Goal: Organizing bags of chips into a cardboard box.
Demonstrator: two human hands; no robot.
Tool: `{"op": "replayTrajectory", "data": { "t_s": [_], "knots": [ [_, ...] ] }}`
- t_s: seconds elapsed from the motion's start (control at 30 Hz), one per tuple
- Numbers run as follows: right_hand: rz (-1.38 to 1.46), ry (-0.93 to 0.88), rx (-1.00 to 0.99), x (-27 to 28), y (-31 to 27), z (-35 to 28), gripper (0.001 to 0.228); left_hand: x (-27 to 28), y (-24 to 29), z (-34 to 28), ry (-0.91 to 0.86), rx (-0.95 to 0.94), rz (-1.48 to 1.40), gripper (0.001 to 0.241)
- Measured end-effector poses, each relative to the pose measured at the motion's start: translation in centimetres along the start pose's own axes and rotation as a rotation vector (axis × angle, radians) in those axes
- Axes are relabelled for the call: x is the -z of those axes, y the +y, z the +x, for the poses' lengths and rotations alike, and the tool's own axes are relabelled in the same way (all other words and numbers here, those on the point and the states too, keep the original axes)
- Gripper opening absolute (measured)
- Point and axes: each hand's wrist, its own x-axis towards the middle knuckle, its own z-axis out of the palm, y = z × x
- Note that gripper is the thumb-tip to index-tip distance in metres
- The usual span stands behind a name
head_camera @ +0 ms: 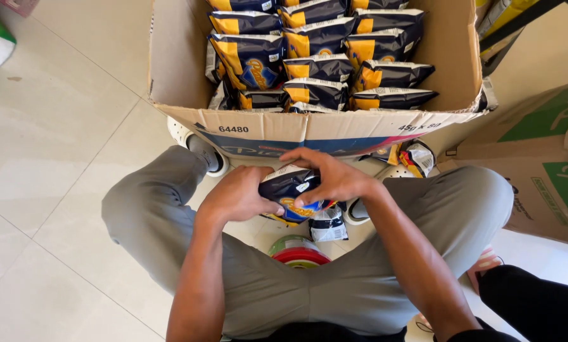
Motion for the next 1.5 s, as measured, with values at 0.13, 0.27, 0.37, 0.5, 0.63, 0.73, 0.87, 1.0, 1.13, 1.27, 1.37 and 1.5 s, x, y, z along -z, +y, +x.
{"op": "replayTrajectory", "data": {
  "t_s": [0.13, 0.27, 0.37, 0.5, 0.63, 0.73, 0.87, 1.0, 1.13, 1.27, 1.37, 1.5],
  "knots": [
    [-0.139, 0.06, -0.134, -0.5, -0.6, -0.6, 0.063, 1.2, 1.8, -2.9, 0.007, 0.161, -0.052, 0.063],
    [0.068, 0.113, -0.011, -0.4, -0.3, -1.0, 0.051, -1.2, -2.3, -5.0, 0.274, -0.08, -0.579, 0.07],
    [0.096, 0.179, 0.023, -1.0, 0.3, -0.9, 0.05, -3.0, -2.5, -5.5, 0.343, -0.181, -0.977, 0.079],
    [0.272, 0.251, 0.103, -2.3, -0.3, -0.5, 0.054, -5.2, -0.4, -5.3, 0.339, -0.181, -1.0, 0.071],
    [0.329, 0.195, 0.165, -1.9, -0.3, -0.8, 0.064, -6.2, -1.7, -4.6, 0.379, -0.031, -0.954, 0.049],
    [0.456, 0.244, 0.059, -1.6, 1.8, -1.4, 0.06, -5.3, -1.0, -4.6, 0.341, -0.093, -0.986, 0.049],
    [0.521, 0.4, 0.001, -1.9, 3.3, -1.7, 0.052, -4.8, -0.9, -4.5, 0.271, -0.107, -1.035, 0.05],
    [0.521, 0.497, 0.007, -1.9, 5.3, -1.9, 0.052, -3.5, 0.1, -4.3, 0.255, -0.145, -1.03, 0.055],
    [0.471, 0.641, -0.088, -1.4, 1.9, -1.9, 0.064, -3.0, 0.0, -3.7, 0.277, -0.136, -0.997, 0.052],
    [0.245, 0.34, -0.017, 0.2, -4.5, -1.6, 0.057, -1.4, 0.1, -3.1, 0.323, -0.08, -0.928, 0.049],
    [0.204, 0.403, -0.026, 1.2, -6.0, -0.9, 0.044, 1.6, 2.5, -2.6, 0.311, -0.201, -0.933, 0.061],
    [0.208, 0.478, 0.101, 2.7, -8.3, -0.2, 0.04, 4.6, 4.0, -2.0, 0.345, -0.294, -0.859, 0.079]
  ]
}}
